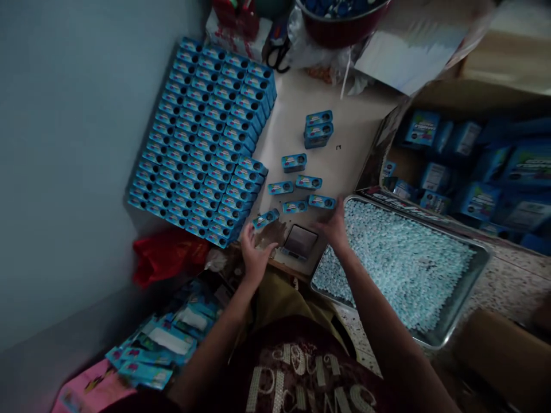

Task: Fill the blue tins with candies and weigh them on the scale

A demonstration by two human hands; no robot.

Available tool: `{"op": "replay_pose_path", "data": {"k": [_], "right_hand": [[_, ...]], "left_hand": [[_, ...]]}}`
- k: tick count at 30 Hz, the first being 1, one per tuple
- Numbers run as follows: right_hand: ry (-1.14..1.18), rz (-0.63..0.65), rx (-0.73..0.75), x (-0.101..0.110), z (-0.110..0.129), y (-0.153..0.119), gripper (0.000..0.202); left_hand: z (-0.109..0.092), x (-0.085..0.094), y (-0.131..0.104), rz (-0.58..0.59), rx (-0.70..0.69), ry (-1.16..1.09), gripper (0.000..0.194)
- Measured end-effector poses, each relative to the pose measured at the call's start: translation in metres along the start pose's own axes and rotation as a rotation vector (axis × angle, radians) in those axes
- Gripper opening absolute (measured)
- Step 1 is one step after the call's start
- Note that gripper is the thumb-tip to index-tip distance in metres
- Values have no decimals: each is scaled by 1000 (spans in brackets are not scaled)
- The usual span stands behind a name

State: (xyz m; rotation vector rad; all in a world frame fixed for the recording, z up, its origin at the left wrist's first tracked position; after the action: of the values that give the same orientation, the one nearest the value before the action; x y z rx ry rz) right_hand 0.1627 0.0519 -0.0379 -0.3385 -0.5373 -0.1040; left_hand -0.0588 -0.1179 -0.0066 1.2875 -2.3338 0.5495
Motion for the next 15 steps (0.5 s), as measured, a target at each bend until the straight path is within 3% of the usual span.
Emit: {"op": "replay_pose_path", "data": {"k": [2,5,9,15], "right_hand": [[14,-58,18,-16,4,-7,139],[75,-103,1,-40,0,-16,139],[252,-120,-31,-63,-4,-5,141],[421,-15,-71,-66,10,42,146]], "left_hand": [[17,-19,-10,-75,84,-55,123],[23,-60,0,-111,128,-92,138],[9,-101,33,-112,83,-107,149],[-13,-135,67,-72,2,-156,155]]}}
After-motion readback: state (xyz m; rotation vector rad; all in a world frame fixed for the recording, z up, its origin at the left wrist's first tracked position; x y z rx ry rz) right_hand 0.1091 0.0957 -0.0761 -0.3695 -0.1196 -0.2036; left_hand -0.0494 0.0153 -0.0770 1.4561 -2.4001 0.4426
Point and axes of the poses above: each hand's wrist, its own y-axis towards the middle knuckle, its own x-axis out of the back of the hand, z = x × y, the point moved 1 cm from there along y, towards the middle knuckle, and after that the axes turned 13 degrees about -z, right-handed, at the moved point
